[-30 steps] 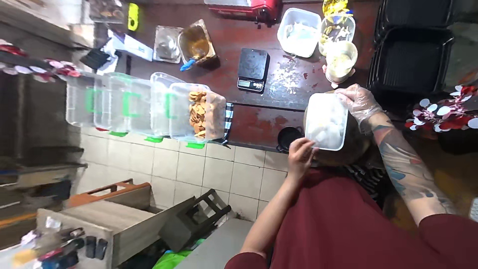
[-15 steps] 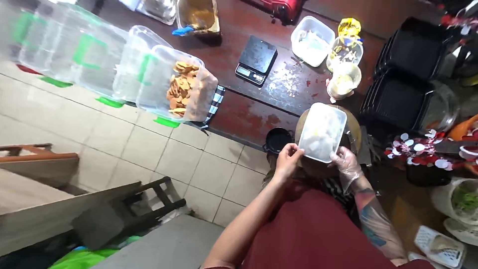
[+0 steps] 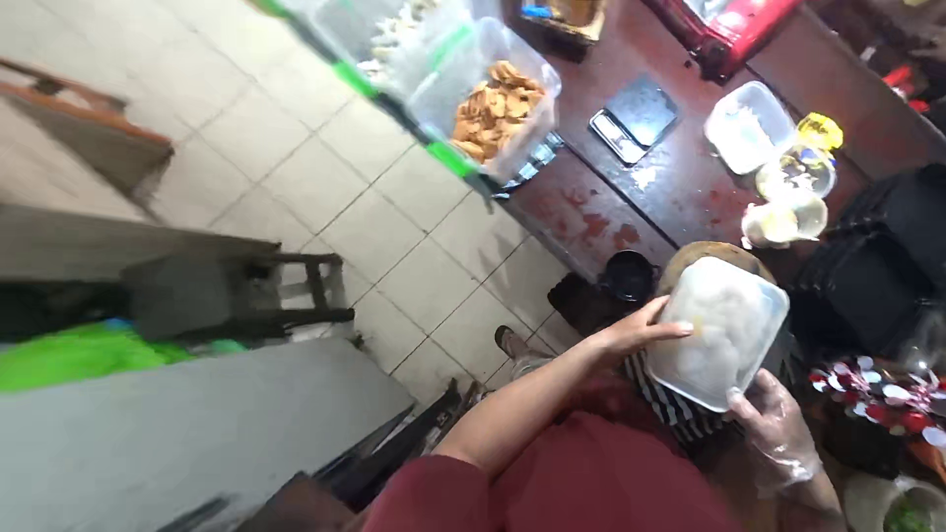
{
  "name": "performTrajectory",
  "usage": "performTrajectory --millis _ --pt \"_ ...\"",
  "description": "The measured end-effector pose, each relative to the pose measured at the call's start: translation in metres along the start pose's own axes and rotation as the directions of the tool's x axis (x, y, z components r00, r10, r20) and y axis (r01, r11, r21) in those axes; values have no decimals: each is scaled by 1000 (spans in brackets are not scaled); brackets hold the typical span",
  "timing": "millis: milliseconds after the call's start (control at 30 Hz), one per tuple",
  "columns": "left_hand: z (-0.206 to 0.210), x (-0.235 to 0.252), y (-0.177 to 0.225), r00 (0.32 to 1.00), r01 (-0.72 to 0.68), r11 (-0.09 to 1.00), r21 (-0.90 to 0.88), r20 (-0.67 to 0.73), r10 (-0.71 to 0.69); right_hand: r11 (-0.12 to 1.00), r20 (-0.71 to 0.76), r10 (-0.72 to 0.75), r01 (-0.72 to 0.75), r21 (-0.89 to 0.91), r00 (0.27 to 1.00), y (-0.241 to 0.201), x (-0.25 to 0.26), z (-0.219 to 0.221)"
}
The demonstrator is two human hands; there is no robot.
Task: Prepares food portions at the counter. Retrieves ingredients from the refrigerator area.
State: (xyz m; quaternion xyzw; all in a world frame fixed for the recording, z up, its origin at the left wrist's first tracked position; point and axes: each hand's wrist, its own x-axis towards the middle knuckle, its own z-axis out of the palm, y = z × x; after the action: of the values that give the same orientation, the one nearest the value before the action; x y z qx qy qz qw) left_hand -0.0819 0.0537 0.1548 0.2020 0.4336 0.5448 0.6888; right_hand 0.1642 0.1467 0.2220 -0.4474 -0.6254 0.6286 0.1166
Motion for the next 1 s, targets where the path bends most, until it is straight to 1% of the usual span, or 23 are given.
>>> performTrajectory --millis 67,133,167,200,233,267,300,367,400,433,467,500,533,567,600,633,667,733,767,800,867,900,1000 --pt "-21 -45 11 988 -150 989 -9 -35 149 988 125 -108 120 -93 986 -27 2 27" --pt "-42 -100 18 951 -297 952 -69 -115 289 957 286 -190 242 -160 939 -55 10 66" --pt "-54 -131 17 921 -364 928 -74 -179 347 935 390 -220 308 -178 894 -68 15 90" --pt "-66 -163 12 879 -434 898 -73 -255 404 907 511 -242 379 -183 825 -80 23 116" --pt "-79 -195 3 823 -502 861 -77 -348 449 873 629 -260 457 -171 732 -91 34 145" --pt "-90 -228 -6 761 -546 835 -68 -458 460 829 728 -277 539 -149 627 -103 46 177" --pt "-99 -262 -14 688 -561 826 -52 -585 430 776 794 -291 617 -131 535 -114 59 213" --pt "-117 -327 -38 518 -599 800 -50 -785 339 664 865 -303 740 -110 401 -136 76 301" --pt "-127 -355 -53 423 -645 764 -27 -845 327 610 893 -316 790 -67 320 -148 75 353" --pt "-136 -382 -69 326 -692 722 9 -888 324 542 921 -332 840 9 204 -161 69 407" --pt "-144 -406 -84 233 -734 677 49 -919 320 460 944 -326 881 108 54 -174 55 463" --pt "-149 -427 -100 151 -766 638 80 -942 300 379 957 -271 903 202 -100 -188 33 517" --pt "-152 -446 -115 84 -791 604 93 -962 258 325 942 -236 895 306 -237 -195 7 570" --pt "-152 -462 -128 34 -816 571 89 -979 200 307 916 -198 865 397 -350 -199 -24 622" --pt "-150 -476 -141 -4 -841 536 74 -991 131 321 888 -140 829 459 -437 -199 -60 669" --pt "-147 -487 -152 -40 -867 493 69 -997 68 351 869 -66 804 480 -490 -195 -98 713" --pt "-144 -497 -163 -91 -890 448 92 -996 24 361 846 -10 787 500 -533 -188 -135 755" --pt "-136 -509 -179 -198 -912 373 170 -980 -38 302 798 18 764 571 -603 -165 -208 832" --pt "-130 -513 -184 -229 -921 341 188 -970 -83 282 795 39 770 573 -606 -152 -244 863" --pt "-124 -515 -188 -246 -933 303 196 -960 -136 266 798 68 782 564 -599 -137 -275 887" --pt "-108 -518 -194 -275 -951 210 227 -932 -238 267 790 117 785 559 -602 -104 -325 921" --pt "-100 -518 -195 -298 -951 169 259 -912 -283 287 784 138 782 553 -605 -89 -341 930" --pt "-85 -510 -195 -378 -919 66 388 -821 -428 393 782 194 777 491 -592 -62 -361 940"
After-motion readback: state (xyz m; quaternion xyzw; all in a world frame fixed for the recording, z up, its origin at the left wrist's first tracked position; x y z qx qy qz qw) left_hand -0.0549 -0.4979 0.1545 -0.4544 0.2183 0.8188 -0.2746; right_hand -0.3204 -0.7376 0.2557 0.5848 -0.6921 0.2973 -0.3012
